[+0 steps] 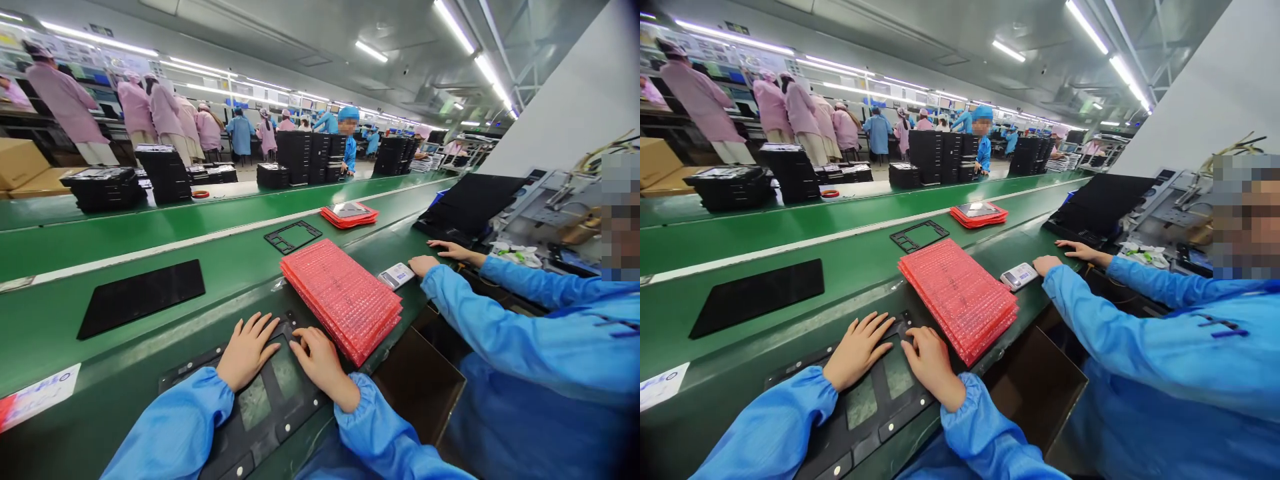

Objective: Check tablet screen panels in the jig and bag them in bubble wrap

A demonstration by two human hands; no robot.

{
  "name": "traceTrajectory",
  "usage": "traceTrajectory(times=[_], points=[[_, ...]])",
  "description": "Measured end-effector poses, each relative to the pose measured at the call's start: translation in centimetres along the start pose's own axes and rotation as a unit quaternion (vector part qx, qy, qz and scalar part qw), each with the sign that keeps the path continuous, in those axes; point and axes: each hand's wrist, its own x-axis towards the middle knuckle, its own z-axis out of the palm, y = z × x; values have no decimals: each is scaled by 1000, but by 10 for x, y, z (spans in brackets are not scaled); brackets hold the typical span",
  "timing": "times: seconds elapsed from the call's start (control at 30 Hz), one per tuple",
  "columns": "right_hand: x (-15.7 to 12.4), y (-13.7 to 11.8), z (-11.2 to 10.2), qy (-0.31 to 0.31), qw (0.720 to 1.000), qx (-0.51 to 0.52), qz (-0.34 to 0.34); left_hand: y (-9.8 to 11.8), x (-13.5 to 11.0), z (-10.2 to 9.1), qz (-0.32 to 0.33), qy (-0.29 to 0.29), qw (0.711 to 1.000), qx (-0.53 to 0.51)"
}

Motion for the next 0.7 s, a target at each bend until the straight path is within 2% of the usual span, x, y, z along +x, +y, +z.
traceTrajectory(times=[0.07,0.13,0.2,0.27,0.3,0.37,0.43,0.57,0.63,0.7], points=[[-12,-20,-23,-33,999,0,-33,-2,-1,1,0,3,1000,-10],[-20,-37,-56,-86,992,11,-87,-3,-1,1,-5,14,1000,-26],[-16,-43,-93,-60,993,-6,-101,1,3,-1,-15,42,997,-61],[0,-32,-125,-26,992,-81,-94,12,12,-5,-30,64,980,-184],[12,-21,-137,-3,987,-142,-75,20,20,-9,-51,65,955,-286],[39,6,-153,9,960,-280,23,39,38,-15,-110,47,864,-489],[62,33,-158,4,950,-306,62,60,59,-19,-163,21,774,-611],[85,65,-157,-51,947,-310,71,90,89,-21,-175,-15,671,-720],[87,70,-156,-73,947,-307,63,97,96,-19,-184,-9,624,-759],[89,69,-156,-80,947,-305,58,101,99,-16,-199,5,590,-783]])
